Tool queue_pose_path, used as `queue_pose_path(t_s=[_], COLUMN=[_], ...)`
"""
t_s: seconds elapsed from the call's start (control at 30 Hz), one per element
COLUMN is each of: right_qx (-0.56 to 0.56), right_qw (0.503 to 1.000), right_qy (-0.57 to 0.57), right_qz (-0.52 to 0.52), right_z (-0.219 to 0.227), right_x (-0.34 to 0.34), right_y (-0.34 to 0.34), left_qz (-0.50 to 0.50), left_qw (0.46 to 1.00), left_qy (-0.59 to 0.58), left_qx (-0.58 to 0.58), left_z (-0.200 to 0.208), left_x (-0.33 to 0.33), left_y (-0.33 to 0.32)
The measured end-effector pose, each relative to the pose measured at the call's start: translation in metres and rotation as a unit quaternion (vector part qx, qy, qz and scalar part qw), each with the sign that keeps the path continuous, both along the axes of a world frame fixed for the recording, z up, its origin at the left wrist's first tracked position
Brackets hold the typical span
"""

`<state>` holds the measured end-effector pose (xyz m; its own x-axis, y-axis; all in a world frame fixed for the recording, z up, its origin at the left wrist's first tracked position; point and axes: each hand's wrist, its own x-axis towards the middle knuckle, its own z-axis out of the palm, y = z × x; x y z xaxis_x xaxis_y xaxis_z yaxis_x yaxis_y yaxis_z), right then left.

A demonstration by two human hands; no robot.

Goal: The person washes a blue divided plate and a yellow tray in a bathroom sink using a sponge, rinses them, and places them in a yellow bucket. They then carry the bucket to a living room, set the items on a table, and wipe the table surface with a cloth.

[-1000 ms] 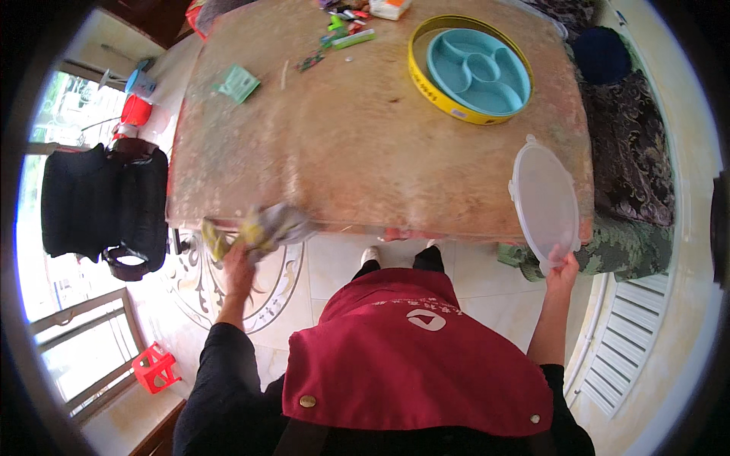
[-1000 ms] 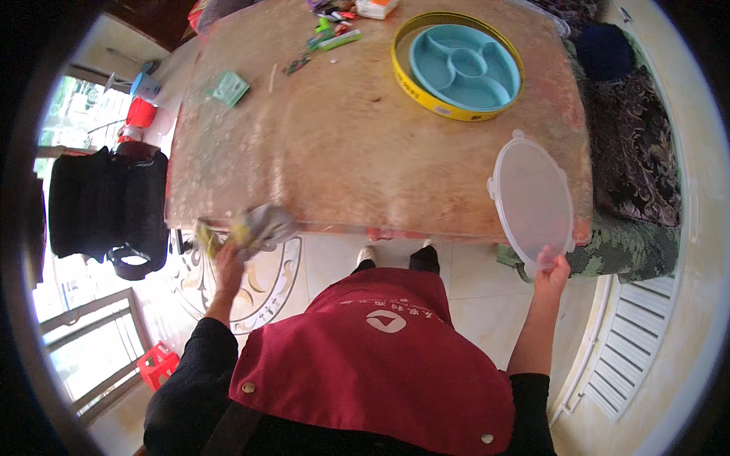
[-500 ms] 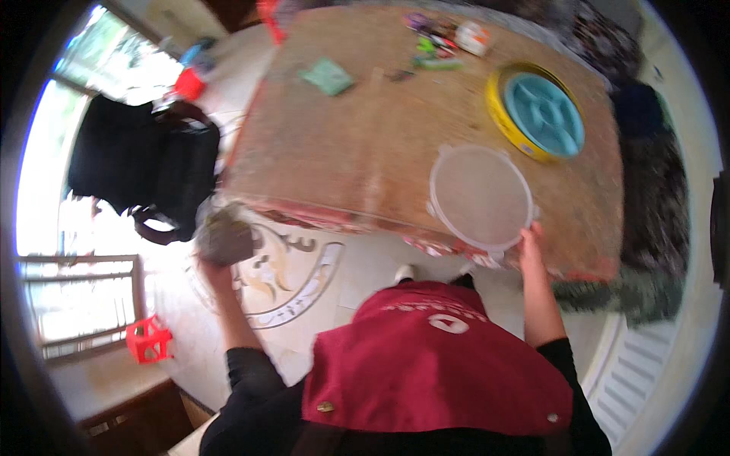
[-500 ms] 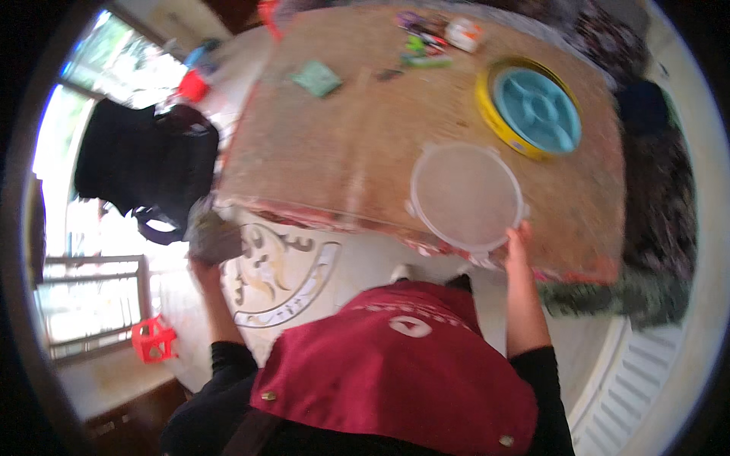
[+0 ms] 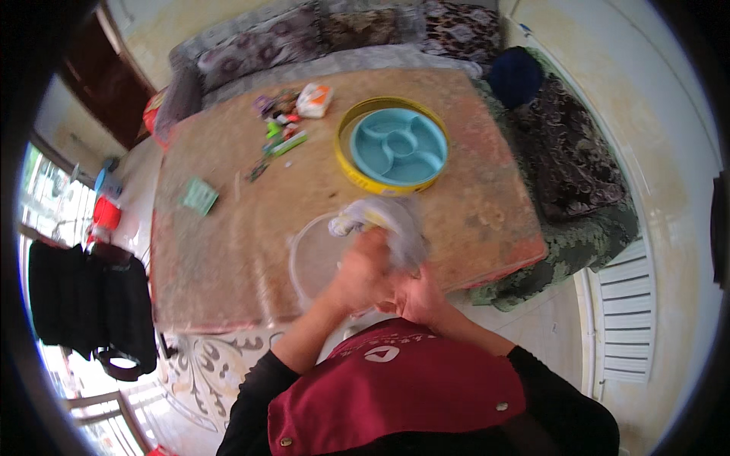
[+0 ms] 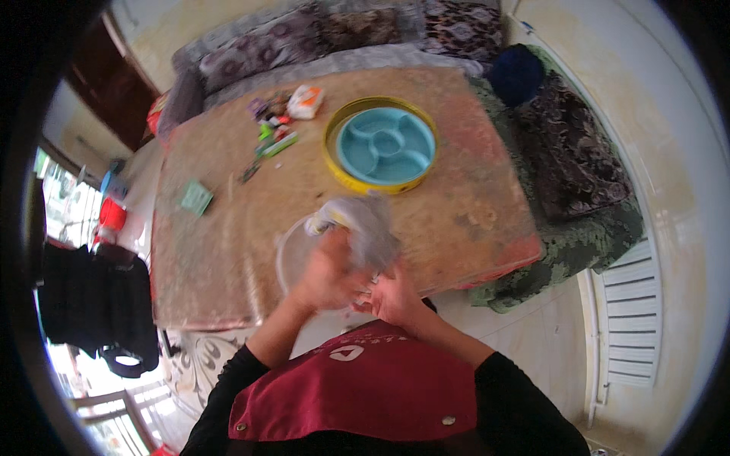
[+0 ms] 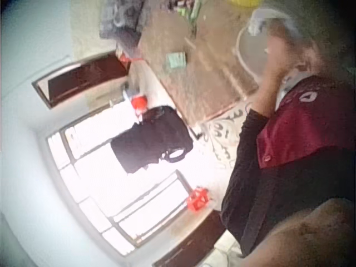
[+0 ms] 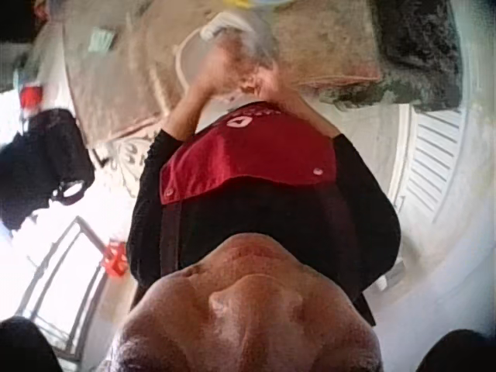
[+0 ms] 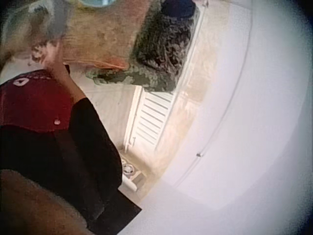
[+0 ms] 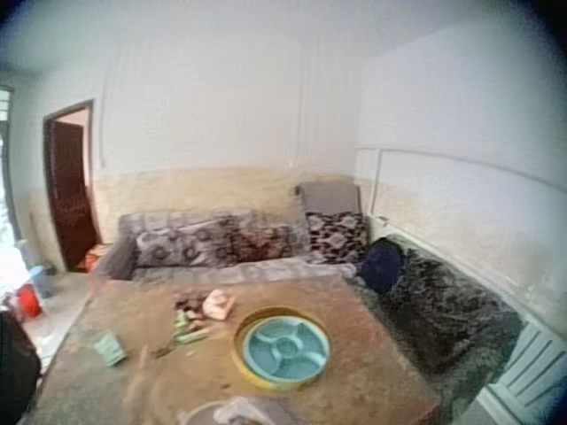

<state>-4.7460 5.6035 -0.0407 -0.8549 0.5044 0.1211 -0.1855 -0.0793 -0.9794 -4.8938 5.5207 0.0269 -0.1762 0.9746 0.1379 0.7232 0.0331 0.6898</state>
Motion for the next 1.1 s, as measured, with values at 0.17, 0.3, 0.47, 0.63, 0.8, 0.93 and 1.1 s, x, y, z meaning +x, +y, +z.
queue_pose_path(t_s=[0.17, 0.3, 0.47, 0.63, 0.8, 0.93, 1.1], right_qx=[0.468, 0.473, 0.505, 0.488, 0.545, 0.594, 0.663], right_qw=[0.869, 0.834, 0.757, 0.766, 0.750, 0.730, 0.709], right_qy=[-0.061, -0.236, -0.412, -0.419, -0.375, -0.330, -0.230], right_qz=[-0.151, -0.160, -0.050, 0.025, 0.000, -0.079, -0.073], right_z=[0.013, -0.029, -0.105, -0.121, -0.141, -0.145, -0.164], right_x=[0.053, 0.091, 0.096, 0.075, 0.055, -0.026, -0.158], right_y=[0.122, 0.243, 0.324, 0.327, 0.364, 0.459, 0.592], left_qz=[-0.225, -0.018, 0.148, 0.051, 0.007, 0.014, -0.004], left_qw=[0.965, 0.991, 0.974, 0.961, 0.980, 0.990, 0.994], left_qy=[0.016, -0.113, 0.170, 0.246, 0.162, 0.132, 0.093], left_qx=[0.137, 0.070, -0.015, -0.118, -0.111, -0.053, -0.057], left_z=[-0.014, -0.068, -0.128, -0.193, -0.190, -0.206, -0.208], left_x=[0.070, 0.059, 0.050, 0.065, 0.058, 0.033, 0.025], left_y=[0.099, 0.162, 0.227, 0.227, 0.275, 0.305, 0.309])
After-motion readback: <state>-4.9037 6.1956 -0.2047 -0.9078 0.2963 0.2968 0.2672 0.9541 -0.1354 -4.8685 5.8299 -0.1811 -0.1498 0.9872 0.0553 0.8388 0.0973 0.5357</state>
